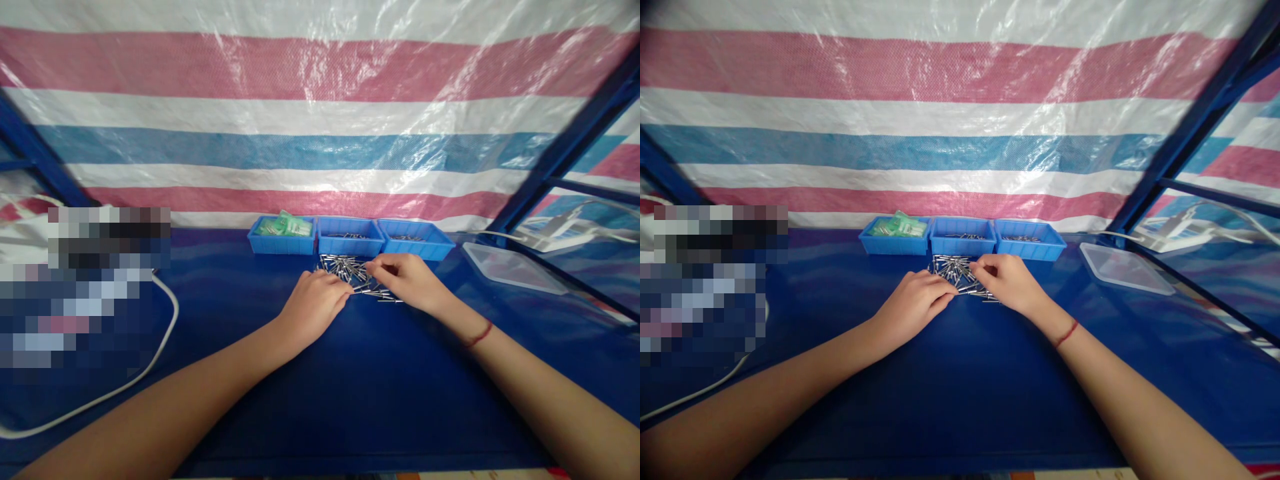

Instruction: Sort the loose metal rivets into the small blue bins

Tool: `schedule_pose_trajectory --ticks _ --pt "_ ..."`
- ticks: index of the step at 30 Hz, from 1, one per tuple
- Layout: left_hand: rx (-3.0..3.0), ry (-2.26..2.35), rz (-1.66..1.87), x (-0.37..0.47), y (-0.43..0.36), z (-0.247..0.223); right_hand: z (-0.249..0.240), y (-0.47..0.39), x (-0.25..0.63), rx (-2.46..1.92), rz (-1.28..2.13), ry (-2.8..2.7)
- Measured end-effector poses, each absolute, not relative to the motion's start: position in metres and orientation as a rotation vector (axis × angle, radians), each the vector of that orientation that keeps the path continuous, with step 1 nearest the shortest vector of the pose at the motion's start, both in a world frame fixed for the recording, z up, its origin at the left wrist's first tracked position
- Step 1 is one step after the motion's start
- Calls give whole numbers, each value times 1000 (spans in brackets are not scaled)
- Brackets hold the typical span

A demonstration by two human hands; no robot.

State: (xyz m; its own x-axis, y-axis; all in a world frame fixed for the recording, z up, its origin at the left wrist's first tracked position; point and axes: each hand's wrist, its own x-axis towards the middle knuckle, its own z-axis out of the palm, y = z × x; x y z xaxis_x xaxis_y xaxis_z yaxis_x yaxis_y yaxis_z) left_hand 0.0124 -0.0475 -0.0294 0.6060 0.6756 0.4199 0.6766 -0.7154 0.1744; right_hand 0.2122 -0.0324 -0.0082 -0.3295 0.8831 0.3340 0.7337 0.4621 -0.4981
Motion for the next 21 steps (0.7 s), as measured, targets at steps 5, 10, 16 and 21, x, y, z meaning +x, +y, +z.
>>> schedule_pose_trajectory --ticks 5,10,16,21 --pt "-2756 -1323 -877 12 -46 -34 -10 -34 210 -1284 393 -2159" --pt "-2830 -1383 -1337 12 -42 -33 -13 -37 203 -1219 565 -2059" --pt "-2913 -1358 -1637 12 -42 -31 -11 -43 193 -1071 803 -1895" --pt "-2956 -1356 -1687 12 -42 -33 -10 -45 191 -1063 800 -1857"
